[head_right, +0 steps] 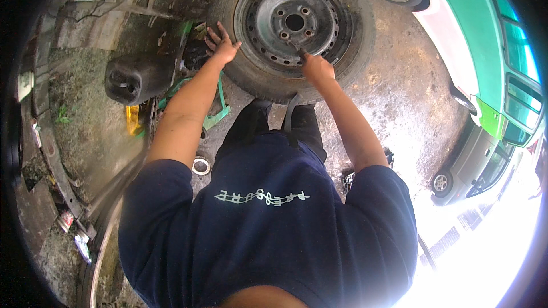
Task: The person uses a tire iron to pry the bead of a car tire off its rim. They repeatedly insert the tool between the tire and rim, lever the bead downward, and rotate the tire to continue the process around the circumference.
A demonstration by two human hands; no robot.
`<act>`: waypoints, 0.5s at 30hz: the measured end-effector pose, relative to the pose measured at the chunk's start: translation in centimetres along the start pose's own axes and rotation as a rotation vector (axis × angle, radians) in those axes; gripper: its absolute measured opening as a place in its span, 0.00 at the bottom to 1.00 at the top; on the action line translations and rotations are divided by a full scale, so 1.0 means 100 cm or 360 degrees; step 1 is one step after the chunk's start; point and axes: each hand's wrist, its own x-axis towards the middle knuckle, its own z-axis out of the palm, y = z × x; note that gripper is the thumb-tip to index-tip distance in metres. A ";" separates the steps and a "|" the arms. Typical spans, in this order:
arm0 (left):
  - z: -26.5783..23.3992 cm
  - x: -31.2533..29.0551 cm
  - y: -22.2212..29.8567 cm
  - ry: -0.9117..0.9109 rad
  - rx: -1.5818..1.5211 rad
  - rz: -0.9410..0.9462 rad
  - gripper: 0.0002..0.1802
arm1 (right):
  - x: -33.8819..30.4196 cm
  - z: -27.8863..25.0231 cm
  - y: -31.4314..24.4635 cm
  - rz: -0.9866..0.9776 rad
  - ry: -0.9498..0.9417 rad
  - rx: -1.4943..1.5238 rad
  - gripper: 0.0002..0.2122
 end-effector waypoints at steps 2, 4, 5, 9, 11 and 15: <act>0.000 0.000 0.001 -0.0005 0.0005 -0.0002 0.57 | -0.002 0.002 -0.005 0.0001 0.0001 -0.0002 0.18; -0.001 0.001 0.002 -0.0011 0.0008 -0.0011 0.57 | 0.000 0.004 -0.017 0.0010 0.0019 0.0067 0.19; -0.001 0.000 0.002 -0.0017 0.0003 -0.0017 0.57 | 0.003 0.004 -0.026 0.0067 0.0004 0.0053 0.19; -0.001 0.000 0.001 -0.0015 0.0018 -0.0003 0.57 | 0.012 0.005 -0.045 0.0069 -0.0010 0.0087 0.18; -0.002 0.001 0.001 -0.0015 0.0029 0.0004 0.57 | 0.013 0.003 -0.042 0.0034 0.0016 0.0135 0.17; -0.001 0.001 0.001 -0.0024 0.0023 0.0002 0.57 | 0.005 -0.001 -0.017 -0.0019 0.0037 0.0051 0.17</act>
